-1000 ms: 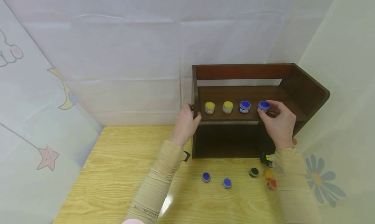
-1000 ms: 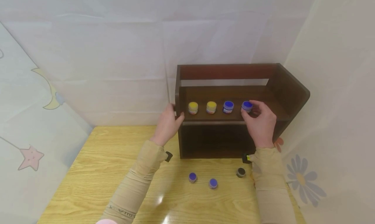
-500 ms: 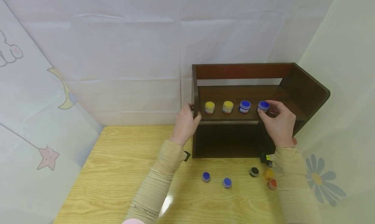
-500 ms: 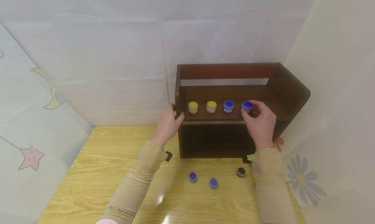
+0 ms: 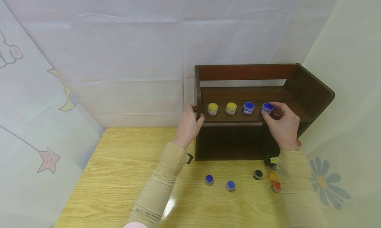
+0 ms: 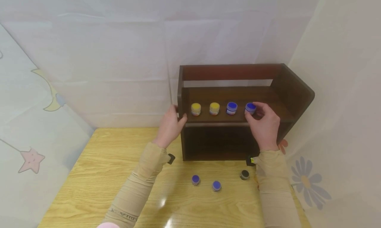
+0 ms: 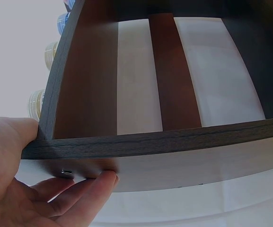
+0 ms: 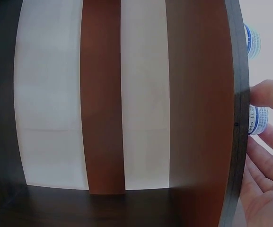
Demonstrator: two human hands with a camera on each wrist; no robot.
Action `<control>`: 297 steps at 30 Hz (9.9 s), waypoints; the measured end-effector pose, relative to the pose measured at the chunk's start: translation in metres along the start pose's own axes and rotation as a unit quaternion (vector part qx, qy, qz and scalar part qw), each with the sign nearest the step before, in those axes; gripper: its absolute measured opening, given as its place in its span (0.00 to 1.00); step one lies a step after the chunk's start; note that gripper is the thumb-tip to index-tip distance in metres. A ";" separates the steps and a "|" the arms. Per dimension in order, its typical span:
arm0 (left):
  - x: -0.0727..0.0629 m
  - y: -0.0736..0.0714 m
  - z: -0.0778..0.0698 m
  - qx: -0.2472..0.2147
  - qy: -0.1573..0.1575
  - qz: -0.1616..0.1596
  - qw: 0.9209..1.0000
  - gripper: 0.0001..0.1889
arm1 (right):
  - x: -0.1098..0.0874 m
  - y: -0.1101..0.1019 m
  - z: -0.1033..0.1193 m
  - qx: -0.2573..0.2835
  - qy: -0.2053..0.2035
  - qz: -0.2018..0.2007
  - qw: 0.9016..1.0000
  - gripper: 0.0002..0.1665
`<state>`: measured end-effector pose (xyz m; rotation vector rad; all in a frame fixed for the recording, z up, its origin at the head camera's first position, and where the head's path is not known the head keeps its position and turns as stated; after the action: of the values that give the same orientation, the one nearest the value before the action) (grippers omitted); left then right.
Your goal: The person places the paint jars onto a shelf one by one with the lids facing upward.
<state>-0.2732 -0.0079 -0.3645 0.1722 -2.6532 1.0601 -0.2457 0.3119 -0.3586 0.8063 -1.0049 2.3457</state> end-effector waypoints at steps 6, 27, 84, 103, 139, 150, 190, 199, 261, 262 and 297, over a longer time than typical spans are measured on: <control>0.000 0.000 -0.001 0.006 0.007 -0.008 1.000 0.20 | -0.001 -0.001 0.000 0.006 0.007 0.007 1.000 0.28; 0.000 0.001 0.000 -0.002 0.012 -0.012 1.000 0.20 | 0.002 -0.015 0.021 0.016 -0.002 -0.048 0.999 0.32; -0.001 0.001 -0.003 0.001 0.008 -0.010 1.000 0.21 | -0.058 -0.017 0.141 0.034 -0.240 0.187 0.952 0.23; -0.002 0.000 -0.002 0.002 0.005 -0.014 1.000 0.21 | -0.090 0.026 0.119 0.043 -0.191 0.302 0.933 0.20; -0.002 0.001 -0.001 0.007 0.008 -0.018 1.000 0.20 | -0.146 0.093 0.076 0.070 -0.088 0.422 0.900 0.17; -0.002 0.001 -0.001 0.003 0.010 -0.015 1.000 0.21 | -0.160 0.107 0.064 0.060 -0.050 0.454 0.887 0.21; -0.003 0.001 -0.001 -0.009 0.004 -0.012 1.000 0.21 | -0.219 0.153 0.040 0.061 -0.110 0.477 0.870 0.17; -0.003 0.000 -0.001 -0.007 0.008 -0.009 1.000 0.21 | -0.225 0.158 0.038 0.048 -0.111 0.469 0.875 0.12; -0.003 0.001 0.000 -0.016 -0.006 -0.011 1.000 0.21 | -0.180 0.130 0.051 0.101 -0.048 0.290 0.950 0.14; -0.003 0.001 0.000 -0.017 -0.007 -0.011 1.000 0.21 | -0.179 0.129 0.051 0.098 -0.047 0.288 0.952 0.14; -0.004 0.001 0.000 -0.012 0.001 -0.018 1.000 0.21 | -0.152 0.100 0.053 0.101 -0.046 0.221 0.969 0.22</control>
<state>-0.2700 -0.0077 -0.3663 0.2128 -2.6503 1.0158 -0.1789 0.1816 -0.4795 0.8409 -1.0883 2.8508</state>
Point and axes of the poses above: each hand's wrist, its own x-axis towards the middle knuckle, its own y-axis out of the palm, z = x × y, the point moved 3 cm from there along x, towards the middle knuckle, and after that the axes turned 10 degrees about -y, right-handed, at the moved point
